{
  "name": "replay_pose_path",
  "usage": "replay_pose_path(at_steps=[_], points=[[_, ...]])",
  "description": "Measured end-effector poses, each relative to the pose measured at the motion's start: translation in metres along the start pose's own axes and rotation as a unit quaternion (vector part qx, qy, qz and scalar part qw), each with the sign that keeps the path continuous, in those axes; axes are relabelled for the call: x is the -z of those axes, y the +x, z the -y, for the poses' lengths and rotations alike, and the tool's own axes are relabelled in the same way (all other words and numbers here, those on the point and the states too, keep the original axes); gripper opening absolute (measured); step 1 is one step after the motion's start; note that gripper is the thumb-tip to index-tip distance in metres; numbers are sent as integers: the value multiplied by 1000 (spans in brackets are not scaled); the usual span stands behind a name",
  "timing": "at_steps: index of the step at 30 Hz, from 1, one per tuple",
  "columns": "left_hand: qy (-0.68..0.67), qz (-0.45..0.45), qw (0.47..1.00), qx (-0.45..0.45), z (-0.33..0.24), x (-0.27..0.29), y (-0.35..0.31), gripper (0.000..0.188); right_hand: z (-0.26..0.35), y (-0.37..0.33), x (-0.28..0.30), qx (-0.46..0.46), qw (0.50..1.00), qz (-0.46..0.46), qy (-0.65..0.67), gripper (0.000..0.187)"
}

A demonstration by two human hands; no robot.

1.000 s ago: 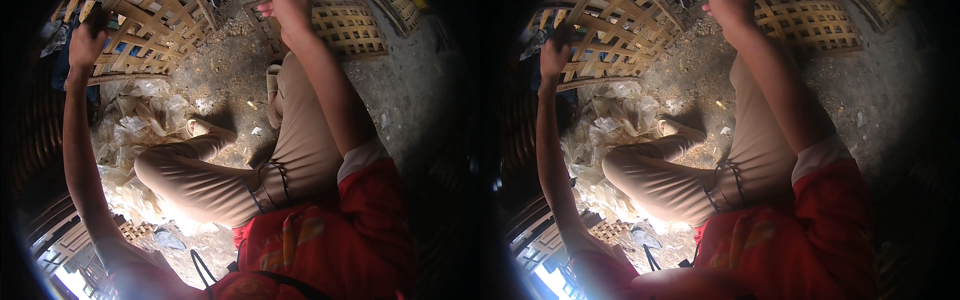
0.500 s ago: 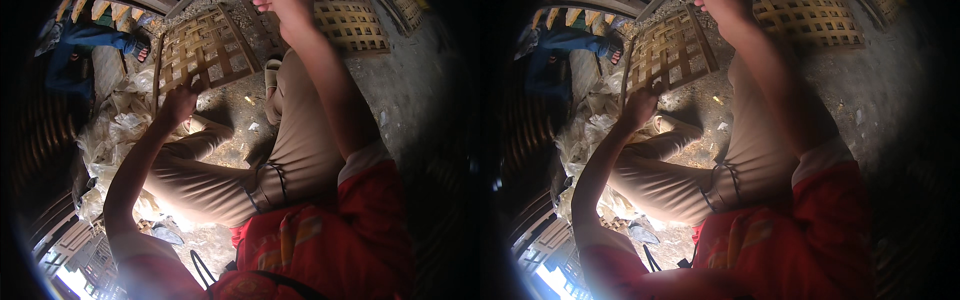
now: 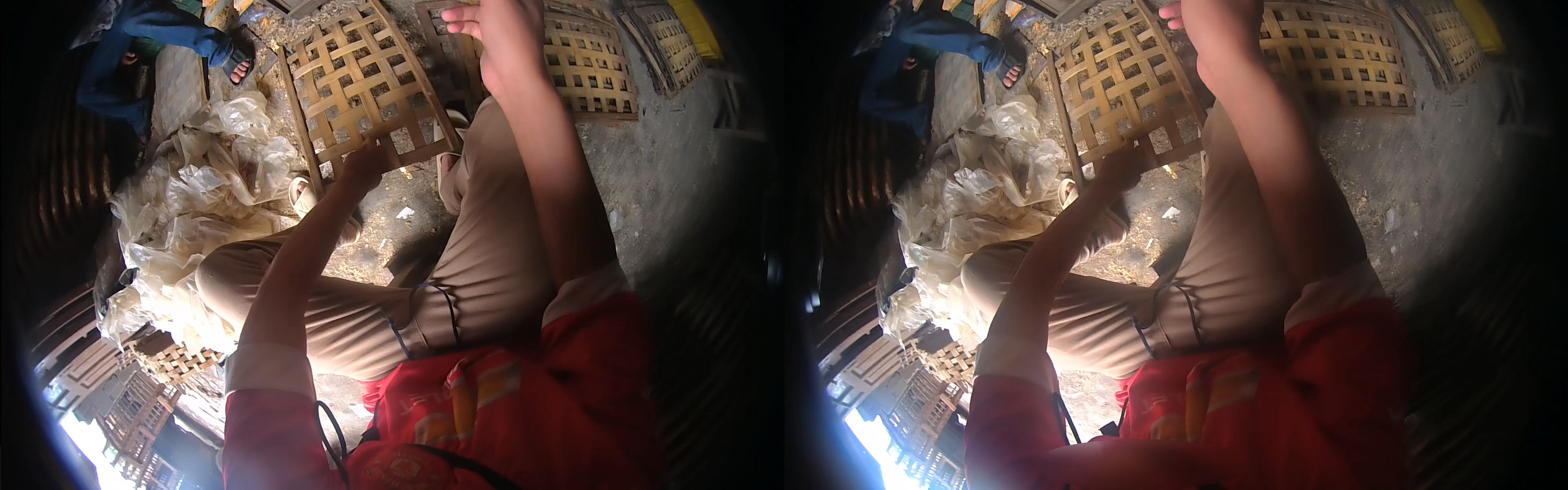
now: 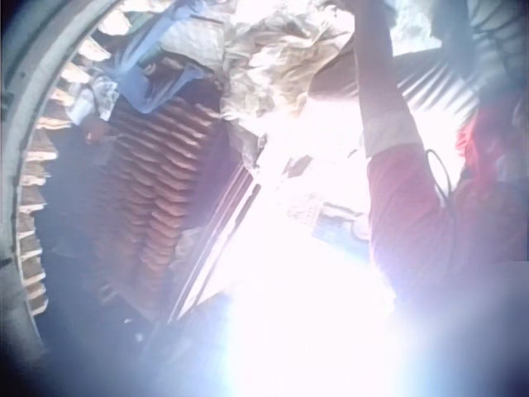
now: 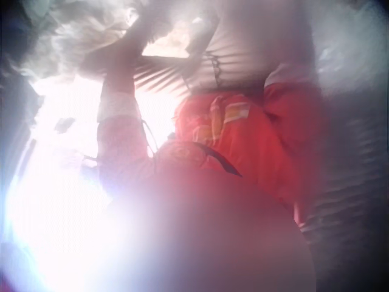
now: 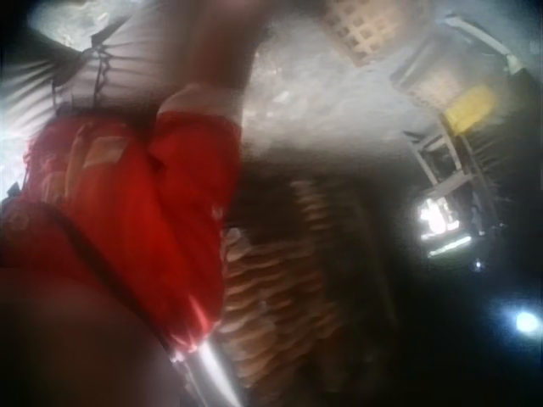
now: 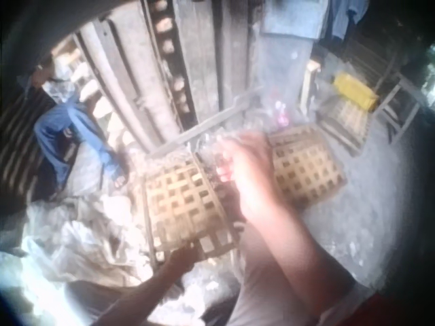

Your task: The person sits on the floor and repeatedly picks up woven trays, places a plastic sheet on them, and stacks them. The person handles the trays and plastic sheets by hand without using tools.

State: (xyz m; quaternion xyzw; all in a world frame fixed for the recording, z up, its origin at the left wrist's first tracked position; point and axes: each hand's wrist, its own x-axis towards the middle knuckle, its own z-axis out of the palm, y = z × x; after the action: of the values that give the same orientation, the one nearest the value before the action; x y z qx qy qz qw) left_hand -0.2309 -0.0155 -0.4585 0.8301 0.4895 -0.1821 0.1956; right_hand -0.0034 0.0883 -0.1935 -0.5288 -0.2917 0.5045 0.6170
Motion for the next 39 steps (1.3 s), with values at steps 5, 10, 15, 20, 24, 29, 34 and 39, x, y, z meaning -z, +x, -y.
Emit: replay_pose_path(at_steps=[5, 10, 15, 20, 24, 29, 34, 39], points=[[-58, 9, 998, 11, -1, 4, -8, 40, -13, -7, -7, -2, 1000, -16, -14, 28], [-132, 123, 984, -13, 67, 41, -10, 62, -33, 10, -10, -28, 999, 0, -24, 23], [-47, 46, 994, 84, 211, 82, -48, 60, -39, 20, -3, 7, 997, 44, -70, 36], [-35, 153, 959, 238, 315, 90, -122, 58, -25, 24, 2, -16, 997, 39, -70, 31], [-9, 142, 955, 260, 333, 31, -163, 68, -18, 26, -3, -36, 996, 46, -73, 25], [57, 21, 976, 210, 300, -76, -162, 71, -21, 24, -15, -3, 987, 49, -152, 31], [59, 167, 951, 253, 298, -115, -152, 45, -25, 25, -30, 4, 982, 46, -184, 36], [52, 20, 947, 318, 342, -78, -211, 27, -29, 21, -42, 35, 976, 47, -208, 39]])
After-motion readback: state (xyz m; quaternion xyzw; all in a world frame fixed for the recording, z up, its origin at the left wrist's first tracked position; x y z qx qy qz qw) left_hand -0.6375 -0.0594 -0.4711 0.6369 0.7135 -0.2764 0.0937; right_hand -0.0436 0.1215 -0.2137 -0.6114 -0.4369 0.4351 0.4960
